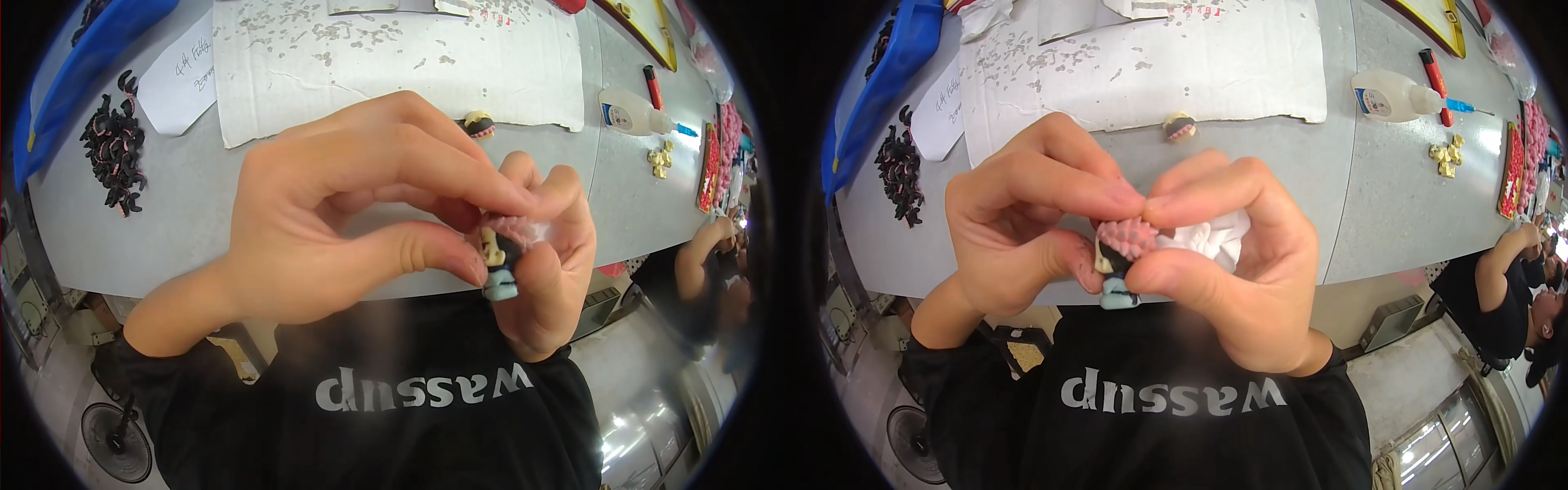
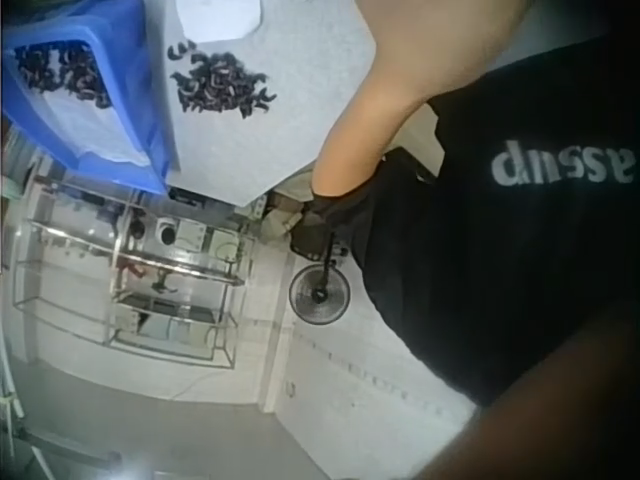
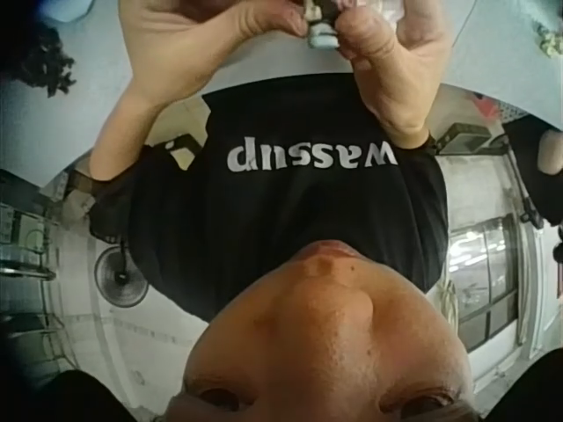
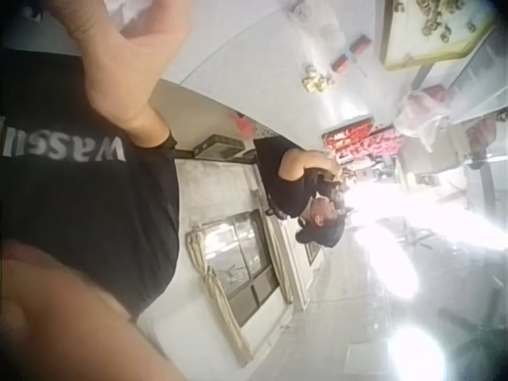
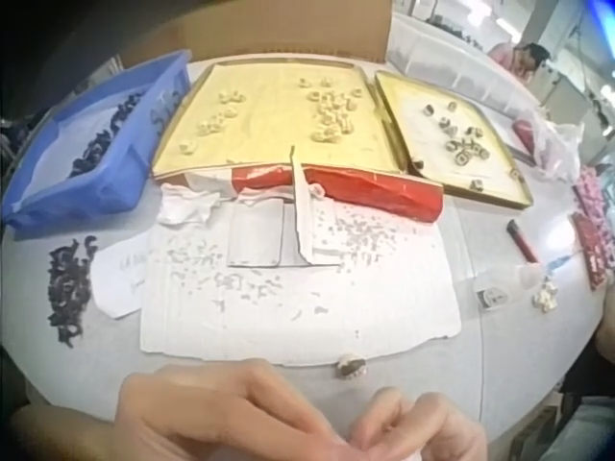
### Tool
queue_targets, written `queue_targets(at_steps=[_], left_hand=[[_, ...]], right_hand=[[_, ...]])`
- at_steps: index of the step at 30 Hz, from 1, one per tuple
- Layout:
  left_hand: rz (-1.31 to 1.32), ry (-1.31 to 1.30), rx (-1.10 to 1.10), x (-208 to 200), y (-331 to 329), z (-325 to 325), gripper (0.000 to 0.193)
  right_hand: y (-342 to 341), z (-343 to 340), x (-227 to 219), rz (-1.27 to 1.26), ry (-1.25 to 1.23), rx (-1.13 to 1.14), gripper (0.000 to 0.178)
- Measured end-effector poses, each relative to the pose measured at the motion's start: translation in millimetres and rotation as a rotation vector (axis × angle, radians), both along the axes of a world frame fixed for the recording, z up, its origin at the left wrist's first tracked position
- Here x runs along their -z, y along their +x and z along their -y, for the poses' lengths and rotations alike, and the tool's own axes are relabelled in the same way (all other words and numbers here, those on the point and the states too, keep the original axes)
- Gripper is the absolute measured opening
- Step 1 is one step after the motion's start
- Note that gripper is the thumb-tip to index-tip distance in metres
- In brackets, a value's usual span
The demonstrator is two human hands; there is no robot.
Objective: Assembling small plastic character figurines by gluing components together and cleaning excess materials.
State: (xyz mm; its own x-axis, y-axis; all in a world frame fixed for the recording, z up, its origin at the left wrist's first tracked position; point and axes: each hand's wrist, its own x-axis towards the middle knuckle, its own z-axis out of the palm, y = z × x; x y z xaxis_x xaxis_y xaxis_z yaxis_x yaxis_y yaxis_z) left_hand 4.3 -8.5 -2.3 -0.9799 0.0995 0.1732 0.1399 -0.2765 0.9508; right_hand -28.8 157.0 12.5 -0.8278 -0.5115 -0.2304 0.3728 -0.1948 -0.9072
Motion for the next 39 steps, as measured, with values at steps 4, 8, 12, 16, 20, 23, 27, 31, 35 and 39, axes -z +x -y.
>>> queue_targets(at_steps=[4, 8, 12, 16, 20, 23, 27, 31, 35, 39], left_hand=[[-0.001, -0.003, -0.023, 0, 2, 1, 0.025], [-0.031, -0.089, 0.049, -2, 0, 4, 0.022], [-0.037, -0.072, 0.084, 2, -4, 3, 0.024], [-0.131, -0.235, 0.039, 1, -4, 7, 0.034], [-0.338, -0.454, -0.196, 0, 0, -2, 0.038], [-0.353, -0.52, -0.274, 7, 8, -1, 0.034], [-0.407, -0.558, -0.36, 2, 9, -2, 0.034], [-0.439, -0.575, -0.346, 3, 9, 0, 0.04], [-0.424, -0.532, -0.333, 1, 9, 0, 0.042], [-0.462, -0.531, -0.365, 5, 6, -3, 0.041]], right_hand=[[-3, -2, -2, 0.061, 0.017, -0.054, 0.035], [-9, -5, -16, 0.114, 0.112, -0.087, 0.033], [-13, -9, -12, 0.024, 0.153, -0.133, 0.033], [-13, -6, -8, -0.017, 0.18, -0.041, 0.038], [-11, -1, -15, 0.023, 0.28, 0.035, 0.043], [-2, 5, -12, 0.045, 0.259, 0.032, 0.045], [1, 9, -15, 0.041, 0.231, 0.063, 0.048], [3, 14, -13, 0.007, 0.191, 0.064, 0.051], [2, 11, -19, -0.014, 0.208, 0.059, 0.051], [3, 14, -15, 0.031, 0.111, 0.075, 0.045]])
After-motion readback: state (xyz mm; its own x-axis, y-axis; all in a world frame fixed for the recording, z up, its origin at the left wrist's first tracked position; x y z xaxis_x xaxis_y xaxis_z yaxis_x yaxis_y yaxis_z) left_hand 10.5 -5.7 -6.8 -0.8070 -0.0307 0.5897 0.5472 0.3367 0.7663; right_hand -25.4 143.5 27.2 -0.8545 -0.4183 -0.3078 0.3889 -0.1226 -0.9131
